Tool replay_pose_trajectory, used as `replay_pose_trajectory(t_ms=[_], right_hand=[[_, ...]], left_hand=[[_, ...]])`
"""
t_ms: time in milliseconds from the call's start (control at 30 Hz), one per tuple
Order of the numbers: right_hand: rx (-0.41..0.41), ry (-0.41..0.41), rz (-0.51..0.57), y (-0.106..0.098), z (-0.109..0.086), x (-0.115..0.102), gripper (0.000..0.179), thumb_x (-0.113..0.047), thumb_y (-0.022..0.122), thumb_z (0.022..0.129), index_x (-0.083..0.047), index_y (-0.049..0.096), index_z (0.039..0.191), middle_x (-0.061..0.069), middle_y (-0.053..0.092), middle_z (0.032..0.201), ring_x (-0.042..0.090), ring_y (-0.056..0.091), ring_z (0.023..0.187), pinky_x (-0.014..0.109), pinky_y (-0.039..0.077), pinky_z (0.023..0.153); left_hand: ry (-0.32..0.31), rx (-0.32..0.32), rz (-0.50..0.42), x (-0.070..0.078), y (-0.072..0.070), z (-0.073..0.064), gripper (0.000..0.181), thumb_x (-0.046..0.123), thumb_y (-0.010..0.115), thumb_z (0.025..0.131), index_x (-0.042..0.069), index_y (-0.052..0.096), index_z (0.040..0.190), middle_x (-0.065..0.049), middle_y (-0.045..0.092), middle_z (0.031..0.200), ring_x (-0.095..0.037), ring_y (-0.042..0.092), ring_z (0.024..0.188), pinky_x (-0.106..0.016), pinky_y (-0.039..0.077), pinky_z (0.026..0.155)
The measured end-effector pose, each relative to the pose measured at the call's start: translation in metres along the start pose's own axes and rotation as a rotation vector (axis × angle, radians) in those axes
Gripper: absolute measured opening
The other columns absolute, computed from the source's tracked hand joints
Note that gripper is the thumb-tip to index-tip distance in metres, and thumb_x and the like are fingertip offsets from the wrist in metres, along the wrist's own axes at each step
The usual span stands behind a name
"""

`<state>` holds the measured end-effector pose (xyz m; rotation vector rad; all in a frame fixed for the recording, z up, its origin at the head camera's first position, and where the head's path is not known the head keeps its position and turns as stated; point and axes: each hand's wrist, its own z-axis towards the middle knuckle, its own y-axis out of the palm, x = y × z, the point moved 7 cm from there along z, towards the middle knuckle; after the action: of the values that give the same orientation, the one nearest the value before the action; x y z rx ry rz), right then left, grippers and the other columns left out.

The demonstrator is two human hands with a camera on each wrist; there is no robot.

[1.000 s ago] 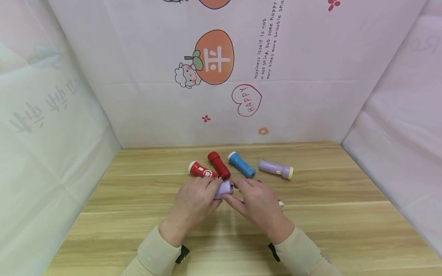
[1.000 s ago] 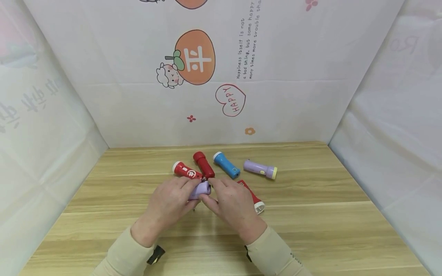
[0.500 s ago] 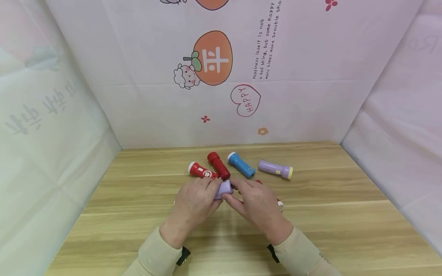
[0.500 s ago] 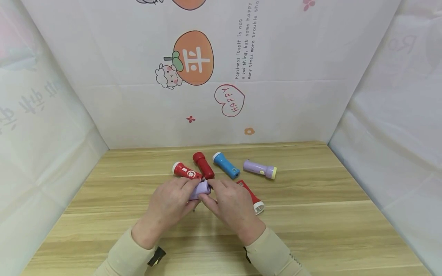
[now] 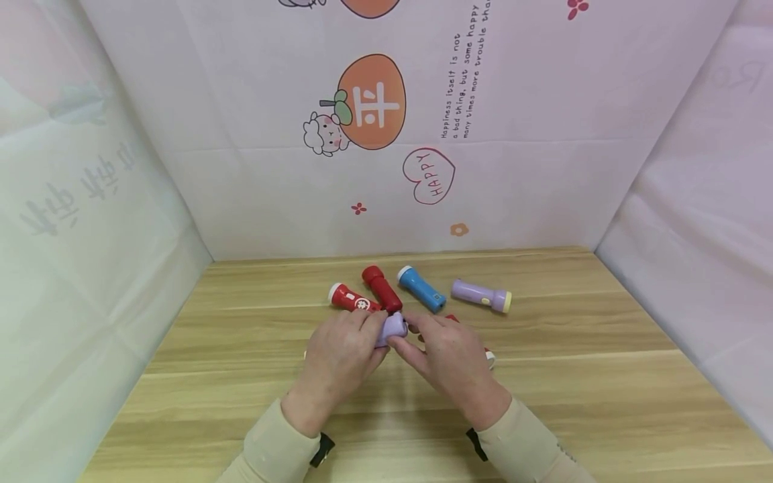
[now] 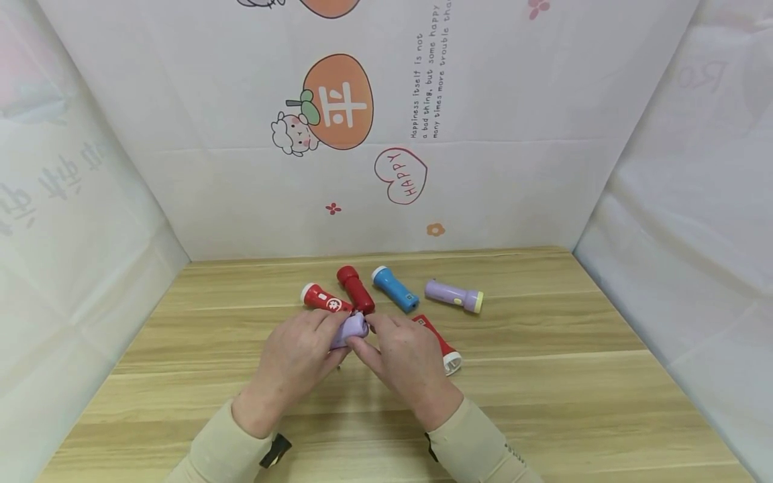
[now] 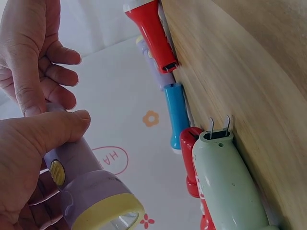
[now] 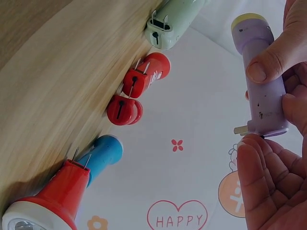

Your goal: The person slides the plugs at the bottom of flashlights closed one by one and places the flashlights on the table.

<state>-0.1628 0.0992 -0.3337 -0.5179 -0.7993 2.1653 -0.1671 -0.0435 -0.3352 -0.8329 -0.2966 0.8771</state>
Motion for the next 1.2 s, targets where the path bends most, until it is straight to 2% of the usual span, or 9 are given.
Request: replay_pose_trajectory(t_ms=[233, 633, 900, 1200], right_hand=[[0.01, -0.002, 0.038, 0.0001, -0.0006, -0.0001, 0.045, -0.037, 0.089, 0.082, -0.007, 0.075, 0.112, -0.001, 0.08, 0.09, 0.007, 0.066, 0.064, 0.023, 0.053, 0.054], [-0.016, 0.021, 0.1, 0.0015, -0.0001, -0.0008, 0.038, -0.033, 0.087, 0.085, -0.008, 0.075, 0.111, -0.002, 0.079, 0.092, 0.01, 0.072, 0.069, 0.023, 0.059, 0.06], [-0.014, 0.04, 0.109, 0.0027, -0.0007, -0.002, 0.036, -0.03, 0.088, 0.085, -0.008, 0.075, 0.11, 0.0, 0.08, 0.096, 0.011, 0.075, 0.072, 0.024, 0.06, 0.06], [-0.023, 0.081, 0.121, 0.0035, -0.0015, -0.0013, 0.033, -0.03, 0.088, 0.085, -0.01, 0.077, 0.11, -0.003, 0.08, 0.096, 0.008, 0.075, 0.073, 0.023, 0.058, 0.06]], left_hand=[[-0.006, 0.015, 0.018, 0.0012, -0.0016, 0.0003, 0.048, 0.031, 0.091, 0.081, 0.006, 0.074, 0.118, -0.008, 0.078, 0.099, -0.02, 0.071, 0.077, -0.03, 0.061, 0.067], [-0.002, 0.054, 0.065, 0.0046, -0.0051, 0.0003, 0.047, 0.031, 0.093, 0.079, 0.006, 0.075, 0.114, -0.007, 0.078, 0.097, -0.02, 0.069, 0.072, -0.028, 0.058, 0.061], [-0.008, 0.043, 0.082, 0.0057, -0.0052, 0.0005, 0.052, 0.032, 0.095, 0.077, 0.005, 0.075, 0.116, -0.008, 0.078, 0.098, -0.02, 0.068, 0.072, -0.028, 0.059, 0.062], [-0.003, 0.082, 0.116, 0.0077, -0.004, -0.002, 0.051, 0.034, 0.096, 0.076, 0.006, 0.075, 0.114, -0.009, 0.077, 0.095, -0.02, 0.066, 0.067, -0.027, 0.055, 0.057]])
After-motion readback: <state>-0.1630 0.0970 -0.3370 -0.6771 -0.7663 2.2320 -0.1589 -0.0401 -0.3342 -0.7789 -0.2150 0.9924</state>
